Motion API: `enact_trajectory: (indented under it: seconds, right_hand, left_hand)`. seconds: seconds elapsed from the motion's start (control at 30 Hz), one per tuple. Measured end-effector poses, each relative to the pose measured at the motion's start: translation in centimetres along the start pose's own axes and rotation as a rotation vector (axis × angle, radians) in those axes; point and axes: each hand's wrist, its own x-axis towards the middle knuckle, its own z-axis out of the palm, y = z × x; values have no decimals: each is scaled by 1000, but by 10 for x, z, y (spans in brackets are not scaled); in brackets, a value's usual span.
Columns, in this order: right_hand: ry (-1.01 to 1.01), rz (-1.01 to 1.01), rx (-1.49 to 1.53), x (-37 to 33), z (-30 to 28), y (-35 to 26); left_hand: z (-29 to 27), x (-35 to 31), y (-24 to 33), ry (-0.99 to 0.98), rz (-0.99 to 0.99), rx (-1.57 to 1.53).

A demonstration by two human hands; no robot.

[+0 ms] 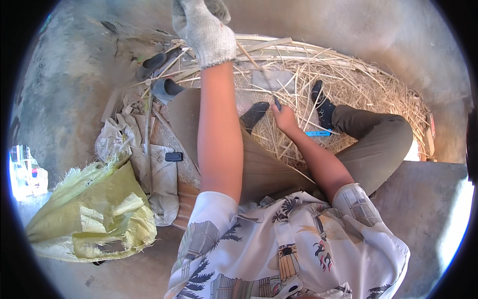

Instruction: The person sits on the ground and uses a utility knife to strip the outer layers from a long bamboo stick. They then use a machete to split the stick into thinner strips, repeating the process of stripping and splitting.

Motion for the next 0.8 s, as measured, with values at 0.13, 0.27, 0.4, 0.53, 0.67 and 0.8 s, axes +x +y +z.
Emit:
enact_trajectory:
  seconds: [0.13,0.27,0.4,0.53,0.67,0.8]
  right_hand:
    - [-255,224,-7,20,-52,-50]
    - [-517,595,476,37,-96,-82]
    - [-698,771,1269,27,-113,-119]
    - [32,-21,1140,2,-147,-212]
    - [401,-83,962,11,-53,-92]
    - [65,138,-63,9,-10,2]
  left_hand:
    - [-13,5,10,246,183,283]
    - [-16,1,13,88,112,238]
    - [-7,-17,6,68,122,376]
    - [3,-17,-4,-29,42,234]
    - [10,-16,-6,34,38,262]
    - [5,-11,-16,156,84,190]
